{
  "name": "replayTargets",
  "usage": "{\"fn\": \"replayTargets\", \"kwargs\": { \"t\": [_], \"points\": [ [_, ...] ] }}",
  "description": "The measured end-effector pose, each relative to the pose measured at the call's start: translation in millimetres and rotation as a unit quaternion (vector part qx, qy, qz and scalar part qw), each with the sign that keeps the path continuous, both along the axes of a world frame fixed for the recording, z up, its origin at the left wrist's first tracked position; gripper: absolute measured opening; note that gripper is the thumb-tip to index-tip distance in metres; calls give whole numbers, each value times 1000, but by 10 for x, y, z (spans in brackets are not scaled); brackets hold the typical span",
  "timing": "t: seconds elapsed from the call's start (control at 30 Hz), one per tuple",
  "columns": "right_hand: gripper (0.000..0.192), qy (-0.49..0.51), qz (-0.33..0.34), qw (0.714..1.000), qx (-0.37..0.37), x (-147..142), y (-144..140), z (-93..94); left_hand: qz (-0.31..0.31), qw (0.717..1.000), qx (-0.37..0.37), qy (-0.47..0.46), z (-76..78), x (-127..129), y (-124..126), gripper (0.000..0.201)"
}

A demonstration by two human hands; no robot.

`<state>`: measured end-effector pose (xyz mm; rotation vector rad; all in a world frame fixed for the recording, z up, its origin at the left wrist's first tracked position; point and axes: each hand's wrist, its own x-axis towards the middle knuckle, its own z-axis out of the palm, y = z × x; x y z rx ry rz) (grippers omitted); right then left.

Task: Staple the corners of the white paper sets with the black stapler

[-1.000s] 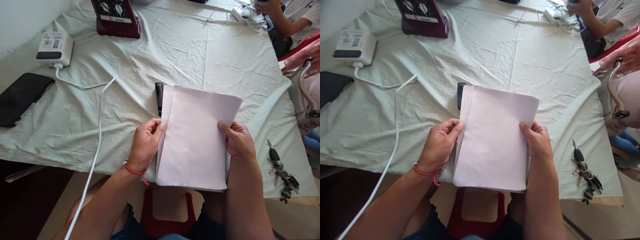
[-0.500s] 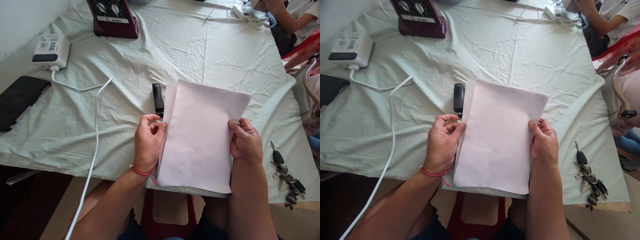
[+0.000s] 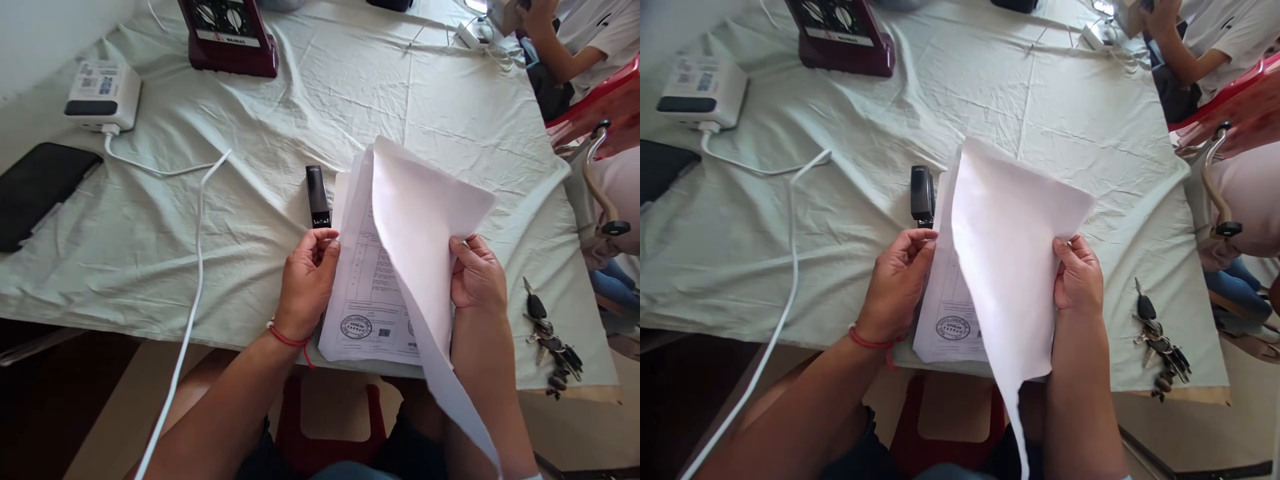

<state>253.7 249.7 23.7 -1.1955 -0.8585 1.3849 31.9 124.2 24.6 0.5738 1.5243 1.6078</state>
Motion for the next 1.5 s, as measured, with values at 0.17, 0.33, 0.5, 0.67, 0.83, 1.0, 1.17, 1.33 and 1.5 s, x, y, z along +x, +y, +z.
{"fn": "replayTargets", "kwargs": {
  "t": [0.17,0.33,0.5,0.67,0.83,1.0,1.17,1.33,1.5],
  "points": [
    [40,16,5,1000,-17,-1,3,15,-60,994,5,-95,56,-6,-23,32],
    [41,5,3,1000,-22,-19,0,24,-66,995,-13,-69,23,-46,-45,38],
    [40,-39,8,999,-11,-21,-11,-24,-36,999,2,5,-6,-83,-57,38],
    [39,-66,14,998,-2,0,-19,-70,-29,999,18,-4,-22,-42,-50,33],
    [39,-41,26,999,-21,-7,-29,-33,8,998,30,-46,-19,-16,-60,40],
    [39,-18,26,998,-45,-8,-24,5,-20,997,27,-67,33,-26,-91,25],
    [39,-13,12,999,-44,-12,-25,19,-36,999,14,-32,49,-57,-100,13],
    [38,-23,22,999,-35,-15,-30,15,-31,1000,2,-3,1,-55,-104,18],
    [38,-21,27,999,-28,-15,-32,18,-31,998,14,51,22,-34,-127,37]
  ]
}}
